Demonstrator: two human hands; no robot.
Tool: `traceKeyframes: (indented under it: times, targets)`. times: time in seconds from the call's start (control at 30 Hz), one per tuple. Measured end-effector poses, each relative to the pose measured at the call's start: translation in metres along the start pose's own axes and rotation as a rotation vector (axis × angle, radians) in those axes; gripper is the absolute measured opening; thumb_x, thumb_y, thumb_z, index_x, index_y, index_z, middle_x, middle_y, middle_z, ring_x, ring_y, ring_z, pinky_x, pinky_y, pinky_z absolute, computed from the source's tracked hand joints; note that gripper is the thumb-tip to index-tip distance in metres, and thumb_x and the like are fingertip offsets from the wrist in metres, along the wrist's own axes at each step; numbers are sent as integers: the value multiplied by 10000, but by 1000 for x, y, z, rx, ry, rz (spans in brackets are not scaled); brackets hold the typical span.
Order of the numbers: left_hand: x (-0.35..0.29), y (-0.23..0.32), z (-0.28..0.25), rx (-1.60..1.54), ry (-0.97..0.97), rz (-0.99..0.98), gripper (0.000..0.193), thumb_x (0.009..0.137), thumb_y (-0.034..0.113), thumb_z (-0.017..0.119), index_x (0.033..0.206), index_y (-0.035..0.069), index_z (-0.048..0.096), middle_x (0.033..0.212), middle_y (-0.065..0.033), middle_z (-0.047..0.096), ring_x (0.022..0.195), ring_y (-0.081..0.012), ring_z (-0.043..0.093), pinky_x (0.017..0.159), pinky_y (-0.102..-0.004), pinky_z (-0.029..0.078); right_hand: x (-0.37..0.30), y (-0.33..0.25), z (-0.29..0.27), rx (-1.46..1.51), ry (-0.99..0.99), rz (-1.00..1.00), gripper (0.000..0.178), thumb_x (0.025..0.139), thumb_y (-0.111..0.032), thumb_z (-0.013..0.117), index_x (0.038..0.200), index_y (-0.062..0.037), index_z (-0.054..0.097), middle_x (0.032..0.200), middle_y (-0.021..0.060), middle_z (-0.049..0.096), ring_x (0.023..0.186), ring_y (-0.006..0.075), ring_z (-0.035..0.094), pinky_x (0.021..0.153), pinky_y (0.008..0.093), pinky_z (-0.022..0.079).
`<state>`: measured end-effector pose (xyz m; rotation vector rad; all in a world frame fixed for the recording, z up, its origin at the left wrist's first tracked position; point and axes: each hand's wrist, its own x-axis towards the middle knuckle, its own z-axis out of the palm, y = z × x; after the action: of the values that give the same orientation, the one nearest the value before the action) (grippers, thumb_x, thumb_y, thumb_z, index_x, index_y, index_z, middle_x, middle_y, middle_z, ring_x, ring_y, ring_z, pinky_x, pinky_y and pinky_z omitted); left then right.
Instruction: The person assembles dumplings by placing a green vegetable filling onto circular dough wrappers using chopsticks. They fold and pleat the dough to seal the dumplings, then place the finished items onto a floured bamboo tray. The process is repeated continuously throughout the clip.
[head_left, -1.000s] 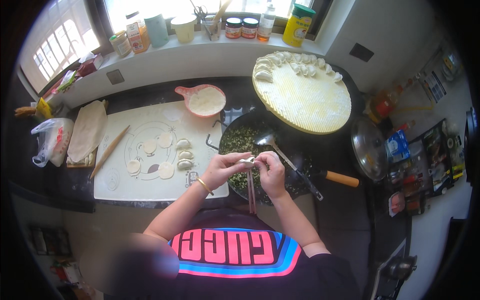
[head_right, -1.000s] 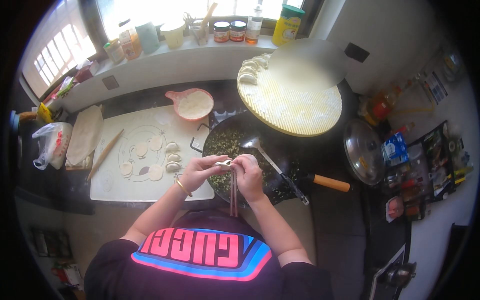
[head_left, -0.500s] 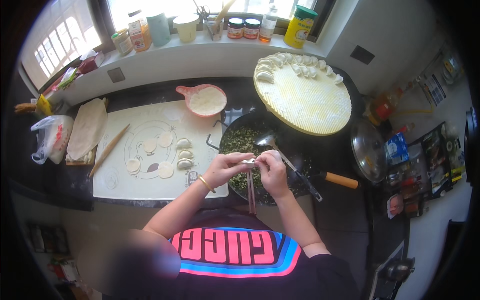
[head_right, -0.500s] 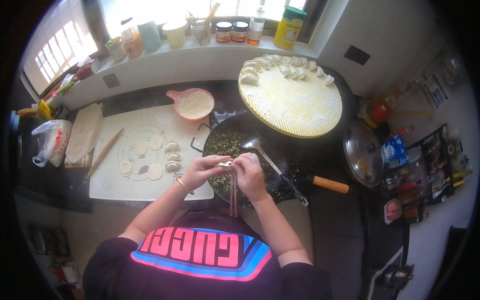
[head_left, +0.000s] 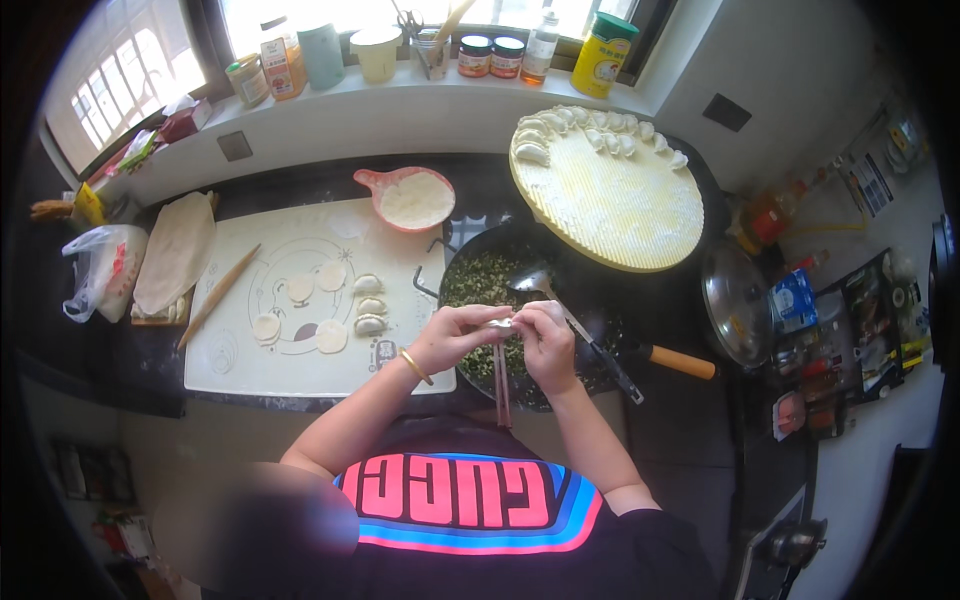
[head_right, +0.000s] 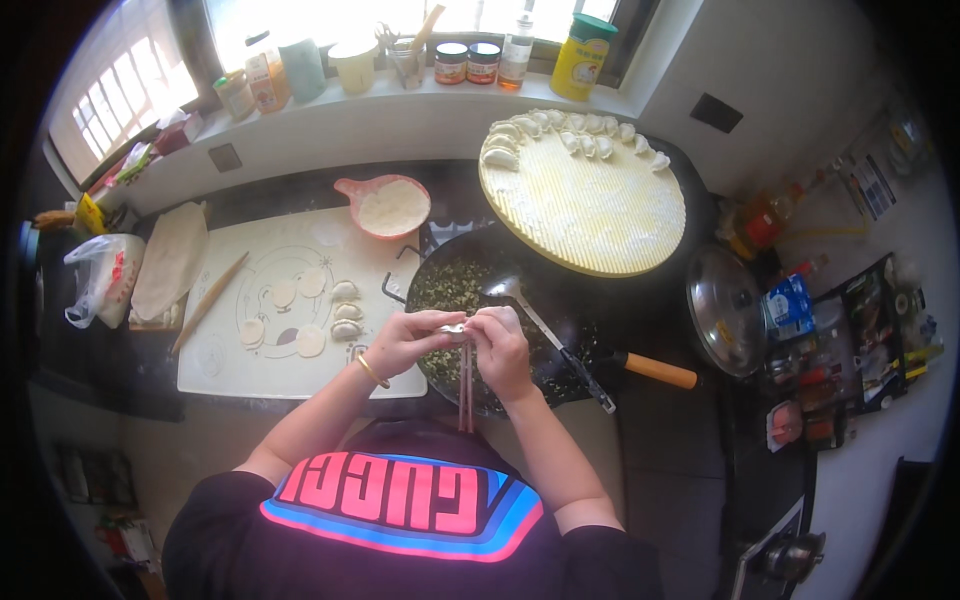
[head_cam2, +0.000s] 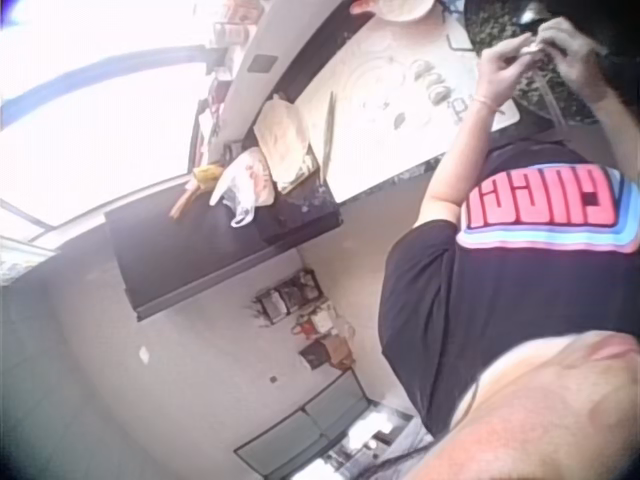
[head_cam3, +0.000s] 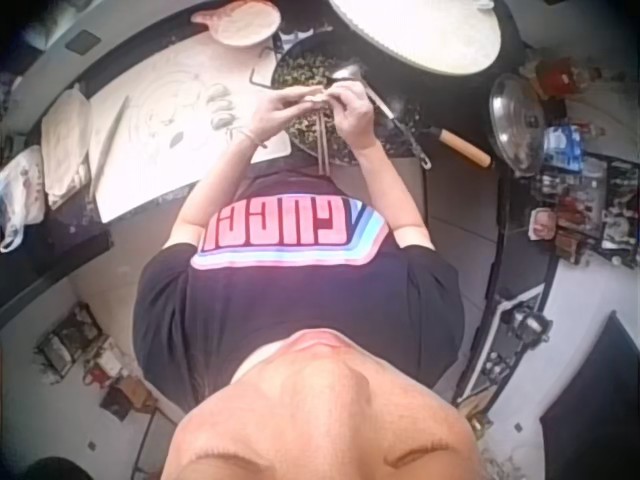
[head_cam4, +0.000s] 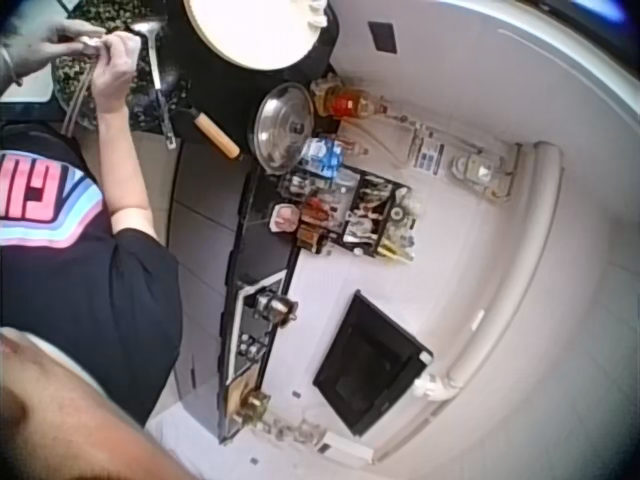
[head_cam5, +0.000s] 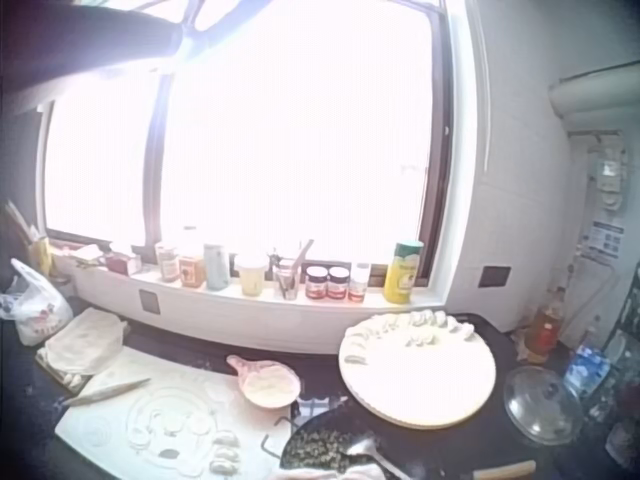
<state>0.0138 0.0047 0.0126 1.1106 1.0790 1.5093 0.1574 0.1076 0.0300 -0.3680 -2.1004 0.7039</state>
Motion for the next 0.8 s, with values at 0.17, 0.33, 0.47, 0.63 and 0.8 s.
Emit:
traceKeyframes:
  times: [0.17,0.33,0.47,0.63,0.8]
  targets:
    - [-1,-5,-1,-73,26,-23,351,852,77,575,1184,-20,518,1073,-89,600,928,-112,578,819,-243,480,-1,-1,-3,123,-22,-22,80,717,46,631,777,1,605,800,96,577,727,213,558,617,295,457]
    - [0,2,5,-13,8,-39,375,841,84,597,1193,-15,514,1072,-86,601,941,-100,564,824,-236,467,-1,-1,0,68,-20,18,69,734,31,628,795,5,610,802,103,586,728,210,557,625,295,455]
    - [-1,4,10,-6,31,-35,401,825,82,618,1197,-21,509,1082,-85,598,952,-89,552,829,-231,456,-4,1,0,66,-14,17,44,761,3,620,804,9,620,803,105,595,741,204,561,646,287,455]
    - [0,0,4,-102,38,-37,423,835,65,592,1227,-31,469,1112,-101,583,951,-126,572,829,-249,474,0,2,-12,221,40,235,77,800,-50,620,848,7,640,802,84,594,755,170,581,668,251,454]
    - [-1,0,3,-193,44,-51,439,844,73,578,1249,-26,441,1141,-123,566,971,-163,579,833,-273,489,-12,4,-8,344,0,345,59,787,-18,617,839,7,626,772,69,585,734,135,574,634,240,449]
